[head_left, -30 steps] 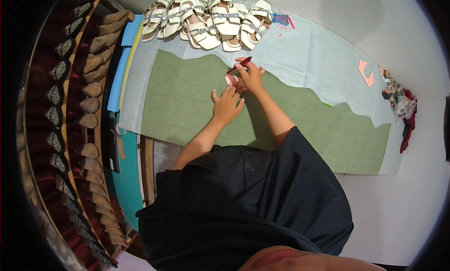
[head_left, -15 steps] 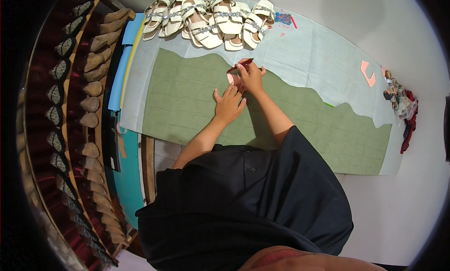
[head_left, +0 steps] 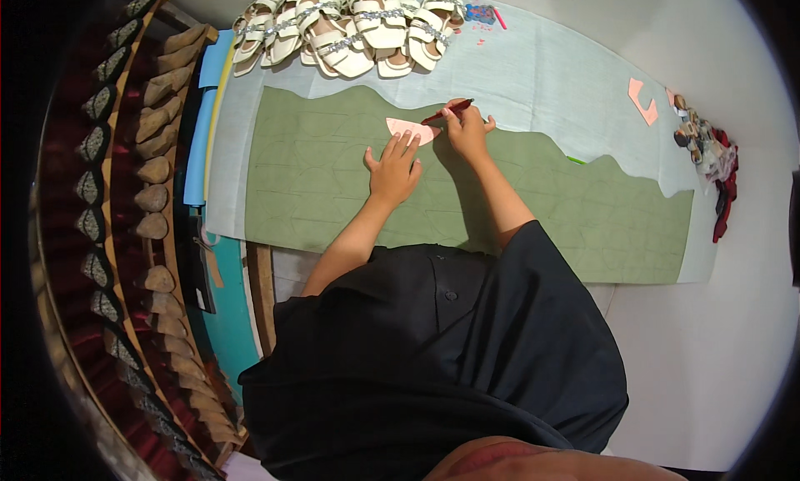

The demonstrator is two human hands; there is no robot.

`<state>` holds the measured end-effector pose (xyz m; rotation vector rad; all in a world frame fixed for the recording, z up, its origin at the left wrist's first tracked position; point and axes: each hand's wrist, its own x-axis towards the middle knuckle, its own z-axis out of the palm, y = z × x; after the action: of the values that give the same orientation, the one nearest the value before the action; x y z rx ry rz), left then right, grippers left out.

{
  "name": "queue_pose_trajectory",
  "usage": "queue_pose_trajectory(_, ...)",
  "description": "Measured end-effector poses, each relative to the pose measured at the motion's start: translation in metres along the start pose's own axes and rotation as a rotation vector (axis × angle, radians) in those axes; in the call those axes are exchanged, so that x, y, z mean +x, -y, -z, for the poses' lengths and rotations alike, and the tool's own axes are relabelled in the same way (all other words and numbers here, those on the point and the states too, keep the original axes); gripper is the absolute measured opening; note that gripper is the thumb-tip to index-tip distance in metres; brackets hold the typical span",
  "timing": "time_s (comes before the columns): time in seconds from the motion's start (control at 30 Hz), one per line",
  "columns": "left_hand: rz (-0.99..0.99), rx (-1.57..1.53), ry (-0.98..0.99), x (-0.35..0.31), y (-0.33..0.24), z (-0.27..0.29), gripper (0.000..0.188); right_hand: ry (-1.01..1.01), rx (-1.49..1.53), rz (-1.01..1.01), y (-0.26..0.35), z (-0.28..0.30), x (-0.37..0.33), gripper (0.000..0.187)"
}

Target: The person uses a red pen to trace a curved shoe-pattern template onto a green fabric sheet laid on a table. They repeatedly reposition the template and trace its outline multiple times across the fabric surface.

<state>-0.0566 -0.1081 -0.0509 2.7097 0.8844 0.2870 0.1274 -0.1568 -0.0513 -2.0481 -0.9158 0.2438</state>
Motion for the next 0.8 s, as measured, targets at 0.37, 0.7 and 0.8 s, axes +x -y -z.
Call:
queue_pose_trajectory(0.37,-0.046,-0.061,0.029,0.011,0.009,0.011,0.046,-0.062,-0.093,0.021,-0.001,0.037,-0.013,0.009)
queue_pose_trajectory(0.7,-0.42,0.109,0.342,0.101,0.043,0.046,0.031,-0.134,0.041,0.407,0.038,0.039,-0.065,0.016)
queue_pose_trajectory(0.8,-0.425,0.137,0.388,0.134,0.037,0.046,0.059,0.074,-0.061,0.581,0.034,0.024,-0.09,0.025)
